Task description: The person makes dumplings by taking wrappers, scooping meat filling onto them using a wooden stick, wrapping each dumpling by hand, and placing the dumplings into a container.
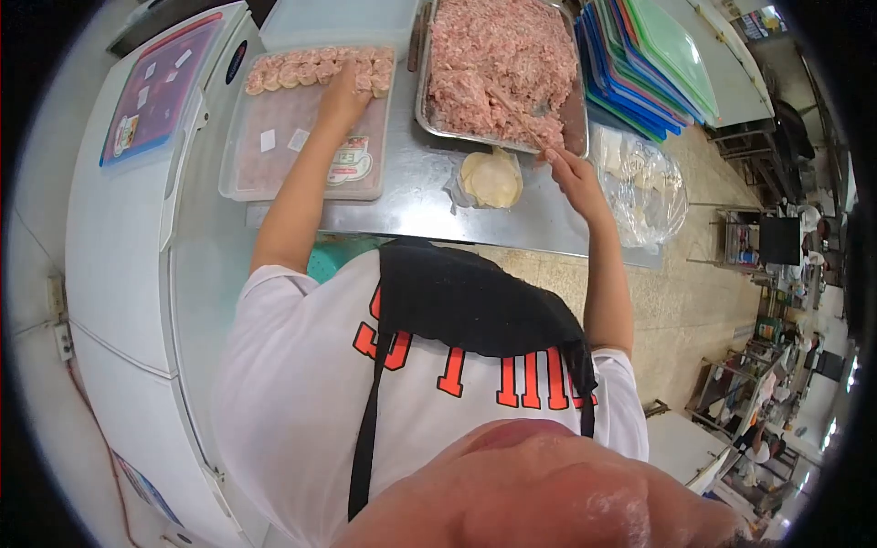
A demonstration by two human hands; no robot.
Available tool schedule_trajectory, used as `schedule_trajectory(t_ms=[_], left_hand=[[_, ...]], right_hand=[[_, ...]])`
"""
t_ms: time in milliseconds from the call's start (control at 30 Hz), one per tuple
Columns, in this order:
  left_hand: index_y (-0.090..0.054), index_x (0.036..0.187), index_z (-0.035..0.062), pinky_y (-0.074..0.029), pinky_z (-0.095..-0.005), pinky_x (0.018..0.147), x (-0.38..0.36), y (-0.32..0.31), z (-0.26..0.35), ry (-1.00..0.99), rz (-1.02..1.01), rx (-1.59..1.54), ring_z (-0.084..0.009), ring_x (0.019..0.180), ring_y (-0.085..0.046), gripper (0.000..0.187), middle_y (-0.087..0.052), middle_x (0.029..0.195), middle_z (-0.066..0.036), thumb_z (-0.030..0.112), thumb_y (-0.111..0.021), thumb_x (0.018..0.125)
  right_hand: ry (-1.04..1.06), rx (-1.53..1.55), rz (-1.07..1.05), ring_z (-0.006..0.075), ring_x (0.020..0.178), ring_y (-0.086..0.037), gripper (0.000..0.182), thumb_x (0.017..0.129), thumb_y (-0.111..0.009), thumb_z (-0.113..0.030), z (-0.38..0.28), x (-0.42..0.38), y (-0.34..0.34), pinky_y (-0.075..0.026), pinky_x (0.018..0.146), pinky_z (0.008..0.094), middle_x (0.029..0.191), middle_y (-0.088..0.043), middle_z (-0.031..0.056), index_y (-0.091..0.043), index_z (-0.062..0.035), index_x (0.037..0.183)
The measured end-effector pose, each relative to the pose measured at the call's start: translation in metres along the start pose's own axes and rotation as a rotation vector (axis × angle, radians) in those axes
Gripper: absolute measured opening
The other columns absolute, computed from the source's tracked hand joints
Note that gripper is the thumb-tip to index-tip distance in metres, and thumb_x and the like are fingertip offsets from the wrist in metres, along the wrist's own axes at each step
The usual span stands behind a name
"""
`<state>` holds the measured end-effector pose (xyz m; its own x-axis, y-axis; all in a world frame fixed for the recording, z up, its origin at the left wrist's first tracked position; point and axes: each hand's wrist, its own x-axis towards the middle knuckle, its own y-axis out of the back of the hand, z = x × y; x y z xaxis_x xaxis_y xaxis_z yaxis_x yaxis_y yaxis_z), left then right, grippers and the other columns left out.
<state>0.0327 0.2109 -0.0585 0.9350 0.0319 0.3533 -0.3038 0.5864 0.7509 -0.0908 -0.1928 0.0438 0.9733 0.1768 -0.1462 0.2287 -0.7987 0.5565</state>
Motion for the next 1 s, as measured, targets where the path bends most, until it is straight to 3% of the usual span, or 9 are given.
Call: schedule_trajectory(t_ms=[33, 100, 200, 333, 400, 500, 600, 667, 1000], left_hand=[[-0.035, 0.140, 0.0050, -0.044, -0.0430, 0.095, 0.000, 0.006, 0.005, 0.014, -0.077, -0.001, -0.0378, 0.117, -0.052, 0.072, -0.051, 0.130, -0.025, 0.020, -0.069, 0.078], [-0.035, 0.139, 0.0044, -0.043, -0.0420, 0.097, 0.001, 0.008, 0.001, 0.010, -0.169, -0.005, -0.0368, 0.120, -0.050, 0.072, -0.049, 0.132, -0.024, 0.021, -0.069, 0.078], [-0.044, 0.133, 0.0045, -0.042, -0.0399, 0.099, 0.001, 0.006, -0.005, -0.138, -0.165, -0.066, -0.0353, 0.120, -0.050, 0.064, -0.051, 0.131, -0.021, 0.021, -0.071, 0.077], [-0.054, 0.125, 0.0063, -0.042, -0.0383, 0.099, -0.019, 0.043, 0.081, -0.137, -0.164, -0.022, -0.0318, 0.117, -0.053, 0.049, -0.054, 0.129, -0.016, 0.018, -0.070, 0.079], [-0.057, 0.121, 0.0087, -0.044, -0.0372, 0.094, -0.037, 0.031, 0.127, -0.193, -0.208, -0.270, -0.0306, 0.110, -0.056, 0.042, -0.057, 0.122, -0.014, 0.014, -0.068, 0.081], [-0.062, 0.112, 0.0099, -0.047, -0.0359, 0.085, -0.069, 0.001, 0.179, -0.154, -0.378, -0.452, -0.0304, 0.095, -0.059, 0.033, -0.060, 0.104, -0.012, 0.011, -0.066, 0.080], [-0.062, 0.108, 0.0088, -0.049, -0.0343, 0.080, -0.100, -0.051, 0.184, -0.223, -0.456, -0.445, -0.0264, 0.099, -0.059, 0.030, -0.058, 0.106, -0.011, 0.014, -0.068, 0.079], [-0.062, 0.102, 0.0068, -0.045, -0.0391, 0.089, -0.117, -0.074, 0.187, -0.375, -0.449, -0.381, -0.0335, 0.099, -0.055, 0.028, -0.057, 0.101, -0.013, 0.009, -0.067, 0.074], [-0.064, 0.092, 0.0045, -0.045, -0.0386, 0.087, -0.139, -0.092, 0.201, -0.152, -0.297, -0.277, -0.0318, 0.097, -0.056, 0.018, -0.058, 0.093, -0.012, 0.015, -0.068, 0.078]], right_hand=[[-0.009, 0.002, 0.009, 0.0137, 0.058, -0.050, 0.034, 0.097, -0.051, -0.034, 0.006, 0.005, 0.009, -0.041, 0.056, 0.0280, 0.065, -0.054, 0.0005, -0.067, -0.0039, 0.103], [0.178, -0.524, -0.021, 0.0313, 0.073, -0.063, 0.040, 0.096, -0.048, -0.038, 0.020, 0.016, 0.033, -0.048, 0.067, 0.0390, 0.078, -0.066, 0.0157, -0.068, -0.0026, 0.096], [0.083, -0.966, -0.095, 0.0396, 0.086, -0.064, 0.038, 0.093, -0.049, -0.036, 0.010, 0.032, 0.082, -0.049, 0.074, 0.0466, 0.092, -0.066, 0.0216, -0.068, -0.0024, 0.091], [-0.005, -1.131, -0.104, 0.0395, 0.081, -0.065, 0.031, 0.087, -0.054, -0.029, 0.001, 0.056, 0.098, -0.051, 0.073, 0.0476, 0.087, -0.067, 0.0211, -0.069, -0.0016, 0.083], [0.301, -1.116, -0.014, 0.0384, 0.077, -0.066, 0.024, 0.081, -0.058, -0.021, 0.049, 0.081, 0.075, -0.052, 0.069, 0.0472, 0.082, -0.067, 0.0202, -0.069, -0.0012, 0.076], [0.420, -1.110, 0.045, 0.0360, 0.076, -0.067, 0.020, 0.078, -0.058, -0.017, 0.045, 0.064, 0.031, -0.054, 0.066, 0.0450, 0.079, -0.068, 0.0187, -0.069, -0.0024, 0.071], [0.511, -1.055, -0.069, 0.0333, 0.072, -0.067, 0.026, 0.082, -0.055, -0.025, 0.030, 0.053, 0.037, -0.052, 0.061, 0.0458, 0.074, -0.065, 0.0200, -0.068, -0.0033, 0.075], [0.431, -1.119, -0.169, 0.0338, 0.073, -0.067, 0.025, 0.082, -0.055, -0.024, 0.008, 0.061, 0.065, -0.053, 0.062, 0.0454, 0.074, -0.066, 0.0186, -0.068, -0.0037, 0.076], [0.759, -1.019, -0.177, 0.0332, 0.069, -0.068, 0.021, 0.079, -0.054, -0.016, 0.058, 0.071, 0.052, -0.054, 0.058, 0.0442, 0.073, -0.066, 0.0185, -0.068, -0.0010, 0.074]])
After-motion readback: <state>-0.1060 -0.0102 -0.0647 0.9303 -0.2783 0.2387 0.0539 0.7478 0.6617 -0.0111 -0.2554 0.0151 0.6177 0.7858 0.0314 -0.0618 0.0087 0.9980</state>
